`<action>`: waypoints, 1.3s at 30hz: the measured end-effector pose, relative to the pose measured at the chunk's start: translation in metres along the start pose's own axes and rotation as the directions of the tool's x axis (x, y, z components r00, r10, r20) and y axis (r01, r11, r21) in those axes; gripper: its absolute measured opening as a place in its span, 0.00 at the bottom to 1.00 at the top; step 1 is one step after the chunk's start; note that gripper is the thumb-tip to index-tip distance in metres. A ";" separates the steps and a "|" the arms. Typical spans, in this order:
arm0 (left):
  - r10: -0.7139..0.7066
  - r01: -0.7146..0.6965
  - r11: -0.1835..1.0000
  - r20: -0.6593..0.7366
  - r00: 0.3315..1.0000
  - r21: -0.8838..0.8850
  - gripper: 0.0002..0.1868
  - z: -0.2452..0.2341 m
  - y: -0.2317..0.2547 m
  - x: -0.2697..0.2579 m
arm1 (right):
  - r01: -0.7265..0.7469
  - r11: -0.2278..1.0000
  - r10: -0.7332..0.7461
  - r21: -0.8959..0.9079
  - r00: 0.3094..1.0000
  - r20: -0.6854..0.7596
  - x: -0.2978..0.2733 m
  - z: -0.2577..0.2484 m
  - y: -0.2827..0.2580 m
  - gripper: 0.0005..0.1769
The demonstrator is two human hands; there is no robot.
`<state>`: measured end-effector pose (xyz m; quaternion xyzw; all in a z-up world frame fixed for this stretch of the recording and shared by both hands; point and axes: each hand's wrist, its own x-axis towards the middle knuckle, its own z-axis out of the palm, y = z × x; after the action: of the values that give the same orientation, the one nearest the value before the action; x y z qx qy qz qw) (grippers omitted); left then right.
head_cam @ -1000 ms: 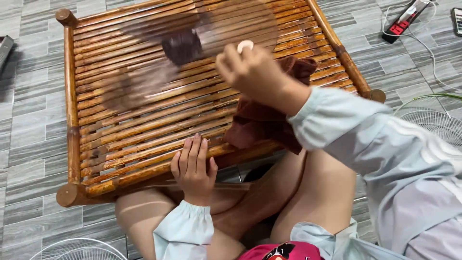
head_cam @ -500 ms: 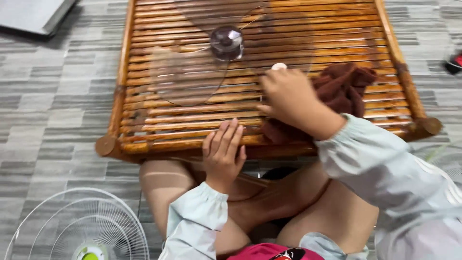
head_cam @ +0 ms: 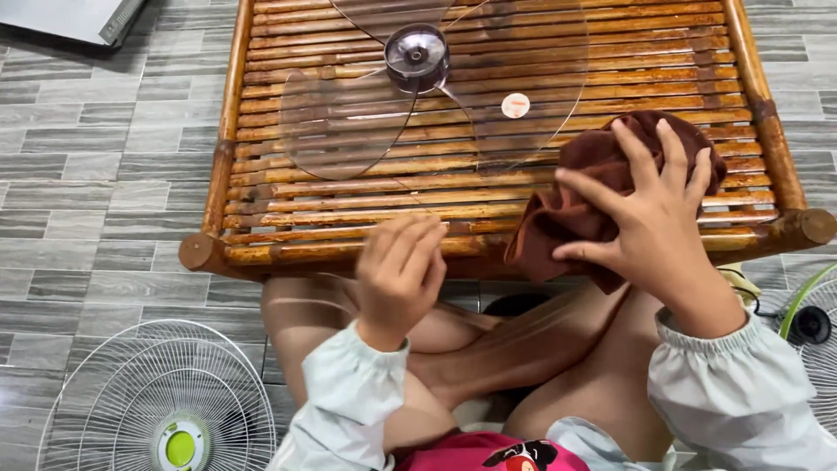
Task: Cleaning a plastic fan blade and grill with a brown cloth while sitting on the floor.
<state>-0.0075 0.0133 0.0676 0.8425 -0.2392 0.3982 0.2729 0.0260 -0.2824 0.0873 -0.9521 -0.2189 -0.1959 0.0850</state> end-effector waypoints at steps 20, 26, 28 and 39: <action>-0.124 0.137 0.963 -0.068 0.990 0.232 0.16 0.018 -0.072 0.029 | 0.051 0.491 0.493 0.870 0.807 -0.326 -0.016 0.009 0.153 0.21; -0.041 0.063 0.986 -0.139 0.989 0.155 0.12 0.020 -0.083 0.017 | -0.113 0.136 0.553 0.984 0.833 0.019 -0.011 -0.057 0.090 0.26; -0.030 0.051 0.988 -0.137 0.990 0.149 0.12 0.019 -0.086 0.016 | -0.058 0.093 0.577 0.994 0.817 -0.006 -0.008 -0.062 0.083 0.23; -0.161 0.171 0.950 -0.060 0.985 0.260 0.18 0.015 -0.069 0.022 | 0.238 -0.534 0.463 0.811 0.885 0.045 -0.004 -0.058 0.065 0.16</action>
<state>0.0562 0.0498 0.0585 0.8806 -0.1070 0.4183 0.1952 0.0321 -0.3559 0.1335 -0.3321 -0.1263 -0.0782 0.9315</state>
